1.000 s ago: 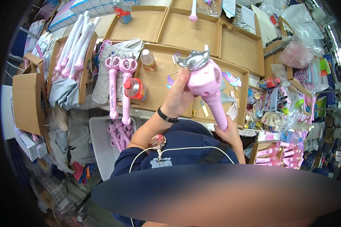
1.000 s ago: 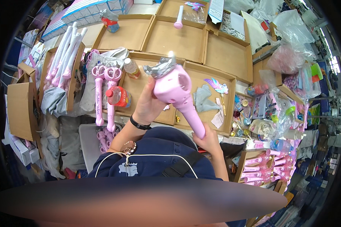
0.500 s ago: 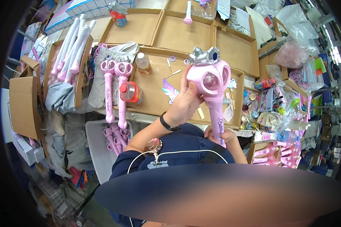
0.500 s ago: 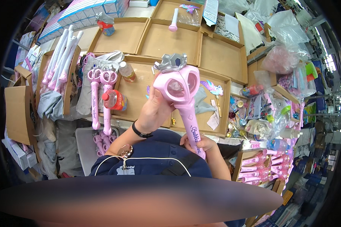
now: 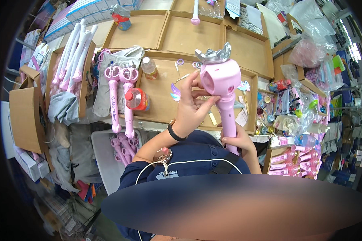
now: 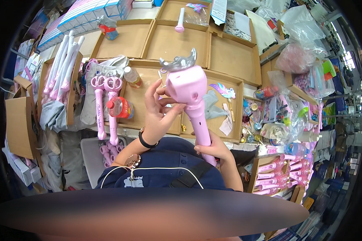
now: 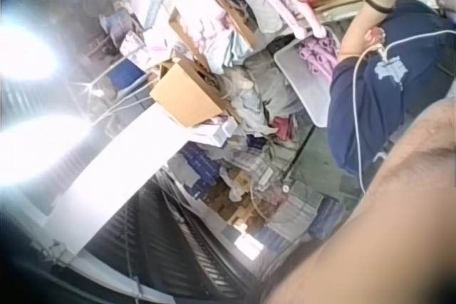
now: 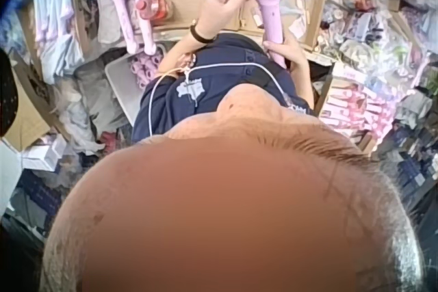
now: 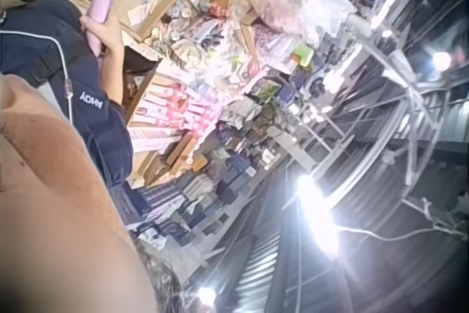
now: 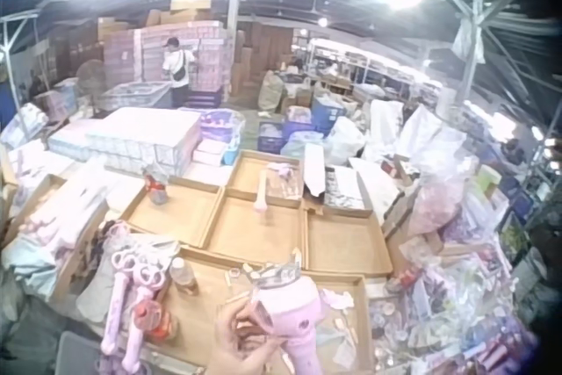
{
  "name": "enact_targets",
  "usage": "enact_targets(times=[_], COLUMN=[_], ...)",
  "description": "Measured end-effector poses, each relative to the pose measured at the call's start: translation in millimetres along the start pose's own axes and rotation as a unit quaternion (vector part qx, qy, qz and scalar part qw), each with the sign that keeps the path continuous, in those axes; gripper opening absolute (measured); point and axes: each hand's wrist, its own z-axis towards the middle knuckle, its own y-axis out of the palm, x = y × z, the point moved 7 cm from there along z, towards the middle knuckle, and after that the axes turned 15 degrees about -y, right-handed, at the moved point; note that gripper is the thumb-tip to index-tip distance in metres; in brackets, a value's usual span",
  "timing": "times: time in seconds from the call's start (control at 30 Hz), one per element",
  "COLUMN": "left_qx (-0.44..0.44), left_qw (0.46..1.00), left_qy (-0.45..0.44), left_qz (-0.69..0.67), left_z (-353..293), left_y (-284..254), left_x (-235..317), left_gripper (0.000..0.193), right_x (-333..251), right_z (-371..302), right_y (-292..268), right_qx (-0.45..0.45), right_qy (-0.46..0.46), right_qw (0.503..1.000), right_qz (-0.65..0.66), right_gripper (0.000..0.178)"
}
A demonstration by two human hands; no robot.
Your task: The person assembles pink bubble wands by attaching decorative crowns and wings, then wipes the wand bodies with a cloth. They place finished wands into a white bin and later transfer them to a blue basket.
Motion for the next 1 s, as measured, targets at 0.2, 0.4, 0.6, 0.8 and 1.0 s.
enact_targets(times=[0.2, 0.4, 0.6, 0.8, 1.0], left_qx=[0.017, 0.032, 0.025, -0.177, -0.126], left_qw=[0.999, 0.997, 0.976, 0.868, 0.851], left_qy=[-0.008, -0.011, -0.042, -0.230, -0.169], left_qz=[-0.041, -0.064, -0.211, -0.402, -0.480], left_z=[3, 3, 10, 23, 67], left_y=[-5, -11, -14, 23, -12], left_x=[-1, -1, -31, -50, -12], left_gripper=[0.075, 0.075, 0.063, 0.079, 0.082], right_x=[-4, -3, -9, -23, -49], right_z=[5, 7, 16, 46, 48], right_y=[4, 5, 3, 15, 39], right_qx=[0.009, 0.017, -0.003, -0.064, -0.085], right_qy=[-0.013, -0.003, -0.009, -0.030, -0.166], right_qw=[1.000, 1.000, 1.000, 0.997, 0.981], right_qz=[-0.016, -0.017, -0.025, -0.003, 0.044], right_gripper=[0.059, 0.060, 0.061, 0.071, 0.088])
